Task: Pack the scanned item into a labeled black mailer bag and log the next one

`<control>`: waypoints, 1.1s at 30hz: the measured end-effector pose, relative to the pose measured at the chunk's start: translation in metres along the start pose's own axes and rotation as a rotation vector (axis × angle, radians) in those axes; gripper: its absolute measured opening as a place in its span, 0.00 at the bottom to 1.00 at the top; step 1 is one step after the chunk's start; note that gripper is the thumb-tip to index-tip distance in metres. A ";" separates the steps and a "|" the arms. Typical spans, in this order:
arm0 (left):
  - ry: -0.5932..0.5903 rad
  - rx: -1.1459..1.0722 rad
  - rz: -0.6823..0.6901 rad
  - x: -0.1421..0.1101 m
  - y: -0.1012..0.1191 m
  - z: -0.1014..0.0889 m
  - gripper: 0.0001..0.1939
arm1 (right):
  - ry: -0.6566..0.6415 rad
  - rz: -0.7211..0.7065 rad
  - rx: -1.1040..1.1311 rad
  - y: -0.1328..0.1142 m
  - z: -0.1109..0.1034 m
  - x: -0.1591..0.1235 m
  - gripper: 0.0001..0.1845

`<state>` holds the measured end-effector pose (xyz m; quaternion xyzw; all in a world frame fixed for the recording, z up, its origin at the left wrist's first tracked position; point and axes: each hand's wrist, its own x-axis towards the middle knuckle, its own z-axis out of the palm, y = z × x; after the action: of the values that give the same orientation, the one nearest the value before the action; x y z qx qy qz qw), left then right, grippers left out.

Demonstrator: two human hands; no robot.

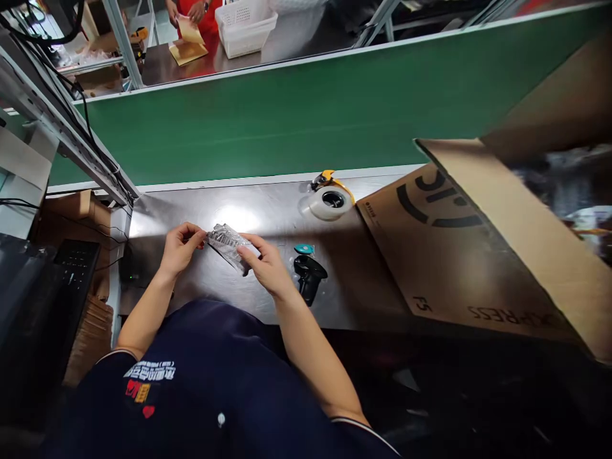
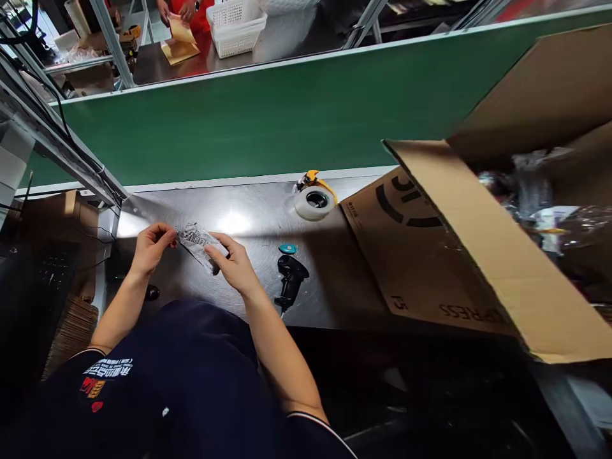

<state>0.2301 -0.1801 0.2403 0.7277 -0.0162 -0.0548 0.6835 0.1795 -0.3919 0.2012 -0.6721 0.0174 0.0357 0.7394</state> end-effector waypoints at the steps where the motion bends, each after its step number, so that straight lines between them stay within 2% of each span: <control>1: 0.012 -0.013 -0.006 -0.001 0.000 0.001 0.21 | -0.014 0.048 0.042 0.000 0.000 -0.001 0.33; 3: 0.019 -0.038 -0.027 -0.003 -0.001 0.004 0.23 | -0.043 0.112 0.105 0.000 -0.001 -0.003 0.35; 8: 0.017 -0.081 -0.076 -0.008 -0.002 0.006 0.29 | -0.076 0.122 0.095 -0.004 -0.007 -0.006 0.34; 15: 0.112 -0.097 -0.012 -0.019 -0.003 0.007 0.31 | -0.029 0.078 0.034 0.002 -0.008 -0.001 0.34; 17: 0.062 -0.109 -0.053 -0.019 0.000 0.005 0.31 | -0.014 0.034 -0.003 0.001 -0.007 -0.001 0.31; 21: -0.148 -0.097 -0.198 -0.013 0.007 -0.004 0.28 | 0.005 -0.010 -0.096 -0.004 -0.008 -0.001 0.28; 25: -0.296 -0.095 -0.292 -0.007 0.012 -0.011 0.25 | 0.055 -0.060 -0.154 -0.007 -0.009 -0.002 0.26; 29: -0.405 -0.058 -0.300 -0.005 0.012 -0.011 0.23 | 0.139 -0.053 -0.150 -0.009 -0.008 -0.002 0.27; 33: -0.461 -0.020 -0.310 -0.002 0.011 -0.010 0.22 | 0.179 -0.059 -0.161 -0.009 -0.008 -0.003 0.31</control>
<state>0.2300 -0.1705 0.2520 0.6831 -0.0592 -0.3228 0.6524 0.1774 -0.4008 0.2097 -0.7301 0.0609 -0.0450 0.6791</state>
